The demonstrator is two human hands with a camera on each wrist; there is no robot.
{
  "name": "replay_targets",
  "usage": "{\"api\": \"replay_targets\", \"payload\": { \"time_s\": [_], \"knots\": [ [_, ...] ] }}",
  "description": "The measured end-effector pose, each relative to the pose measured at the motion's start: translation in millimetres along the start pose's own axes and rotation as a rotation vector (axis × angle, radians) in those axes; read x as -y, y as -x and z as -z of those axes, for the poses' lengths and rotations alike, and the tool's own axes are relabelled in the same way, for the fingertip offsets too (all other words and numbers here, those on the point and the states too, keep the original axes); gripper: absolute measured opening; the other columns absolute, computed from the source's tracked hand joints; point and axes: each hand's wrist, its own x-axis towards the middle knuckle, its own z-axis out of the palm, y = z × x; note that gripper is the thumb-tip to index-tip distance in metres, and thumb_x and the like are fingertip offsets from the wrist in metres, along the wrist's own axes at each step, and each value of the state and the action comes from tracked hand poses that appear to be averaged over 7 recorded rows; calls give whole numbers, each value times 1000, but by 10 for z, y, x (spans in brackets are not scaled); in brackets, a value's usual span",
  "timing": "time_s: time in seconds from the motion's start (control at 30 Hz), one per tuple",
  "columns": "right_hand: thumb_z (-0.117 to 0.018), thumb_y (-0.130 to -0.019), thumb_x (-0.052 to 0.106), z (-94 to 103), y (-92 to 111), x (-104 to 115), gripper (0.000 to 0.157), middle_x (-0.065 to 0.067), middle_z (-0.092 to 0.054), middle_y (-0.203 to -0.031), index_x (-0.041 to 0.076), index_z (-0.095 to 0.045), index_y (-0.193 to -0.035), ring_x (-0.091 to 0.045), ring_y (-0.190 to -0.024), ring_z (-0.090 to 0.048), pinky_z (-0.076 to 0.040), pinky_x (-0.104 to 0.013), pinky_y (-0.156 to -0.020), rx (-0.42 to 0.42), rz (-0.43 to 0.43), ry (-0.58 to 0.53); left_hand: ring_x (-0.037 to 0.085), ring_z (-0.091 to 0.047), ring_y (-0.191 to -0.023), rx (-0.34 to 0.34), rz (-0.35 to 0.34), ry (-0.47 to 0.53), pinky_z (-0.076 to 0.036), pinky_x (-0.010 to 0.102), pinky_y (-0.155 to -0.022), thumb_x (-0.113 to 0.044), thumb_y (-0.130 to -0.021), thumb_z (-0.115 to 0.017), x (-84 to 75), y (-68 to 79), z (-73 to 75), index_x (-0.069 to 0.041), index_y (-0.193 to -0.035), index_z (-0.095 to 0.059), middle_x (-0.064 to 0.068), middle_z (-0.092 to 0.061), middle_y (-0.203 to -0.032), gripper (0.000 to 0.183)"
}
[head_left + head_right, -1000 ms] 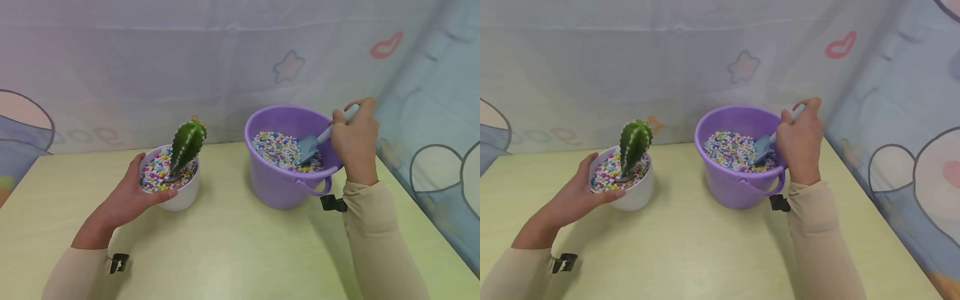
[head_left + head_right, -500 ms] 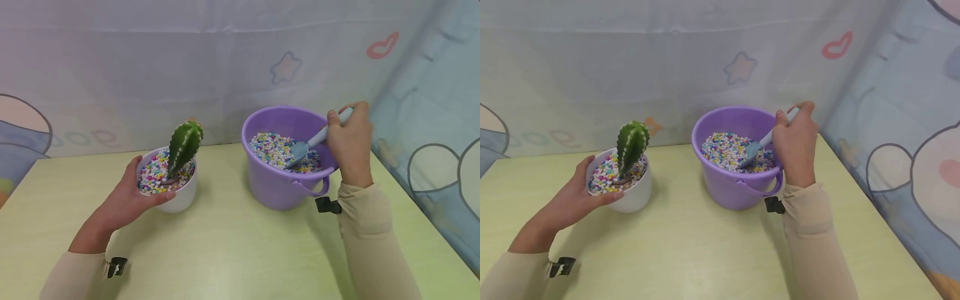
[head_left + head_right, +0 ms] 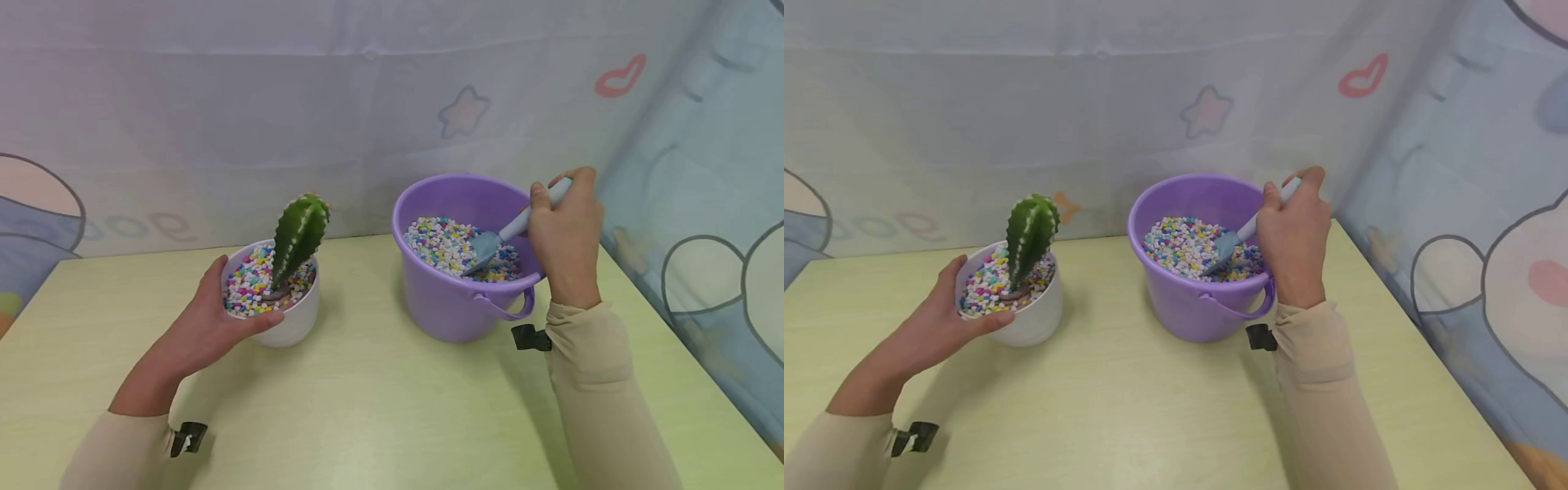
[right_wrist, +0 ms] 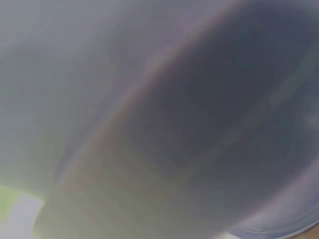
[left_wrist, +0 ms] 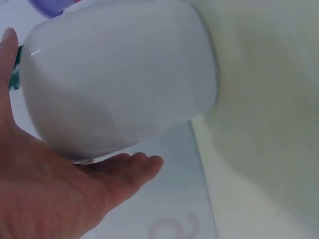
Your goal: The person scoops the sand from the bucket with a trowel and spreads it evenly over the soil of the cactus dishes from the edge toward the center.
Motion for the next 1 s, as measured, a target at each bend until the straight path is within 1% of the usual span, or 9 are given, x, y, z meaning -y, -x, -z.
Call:
{"api": "replay_targets", "payload": {
  "time_s": [0.1, 0.13, 0.27, 0.3, 0.37, 0.43, 0.53, 0.73, 1.0],
  "knots": [
    [-45, -103, 32, -19, -3, 1, 32, -16, -61, -88, 4, -42, -118, -27, -73, -61, -46, -37, -59, -10, 4, -3, 46, -24, -133, 46, -37, -10, -29, 60, -102, -36, -85, -78, 41, -33, 108, 0, -152, 15, 30, -7, -153, 121],
    [-45, -103, 32, -25, -4, 4, 32, -16, -61, -88, 4, -42, -117, -27, -73, -61, -46, -37, -60, -12, 7, -4, 45, -25, -133, 62, -51, -21, -31, 57, -101, -34, -85, -79, 60, -50, 152, -1, -153, 14, 29, -7, -153, 120],
    [-46, -103, 31, -34, -2, 11, 32, -17, -60, -88, 3, -42, -118, -29, -76, -60, -45, -39, -61, -14, 8, 0, 38, -34, -129, 133, -139, -35, -38, 38, -96, -23, -84, -79, 130, -138, 306, -5, -156, 3, 23, -19, -152, 111],
    [-46, -103, 31, -33, -1, 11, 31, -18, -60, -87, 3, -42, -117, -29, -76, -60, -45, -39, -61, -15, 9, 0, 37, -37, -126, 147, -152, -39, -39, 37, -94, -22, -84, -80, 142, -160, 325, -7, -156, 1, 22, -23, -150, 110],
    [-46, -103, 31, -28, 5, 6, 32, -17, -60, -86, 4, -42, -118, -29, -74, -61, -45, -39, -60, -9, 7, -1, 36, -39, -124, 167, -167, -38, -39, 39, -94, -21, -82, -81, 155, -196, 337, -8, -157, -2, 22, -27, -148, 110],
    [-45, -103, 32, -21, 10, -1, 31, -17, -61, -84, 4, -42, -117, -28, -71, -62, -46, -38, -59, -5, 8, -3, 37, -39, -124, 177, -156, -34, -38, 48, -95, -23, -81, -82, 163, -211, 322, -10, -157, -2, 22, -30, -146, 112],
    [-45, -103, 32, -8, 14, -9, 31, -15, -62, -83, 4, -42, -117, -26, -67, -63, -48, -36, -58, 1, 8, -10, 39, -34, -128, 175, -135, -35, -33, 58, -98, -28, -80, -83, 178, -196, 285, -13, -158, -1, 22, -26, -149, 114],
    [-43, -103, 35, 27, 17, -5, 34, -15, -61, -84, 5, -41, -119, -25, -67, -64, -47, -35, -58, 9, 7, -9, 40, -31, -130, 164, -147, -12, -31, 60, -98, -26, -81, -82, 187, -181, 246, -17, -158, -1, 21, -24, -150, 112],
    [-43, -104, 35, 39, 30, 4, 33, -14, -56, -87, 5, -38, -117, -26, -70, -69, -54, -27, -60, 43, -3, -97, 39, -31, -130, 158, -131, 13, -31, 58, -99, -27, -83, -81, 178, -162, 205, -18, -157, 2, 21, -28, -148, 112]
  ]
}}
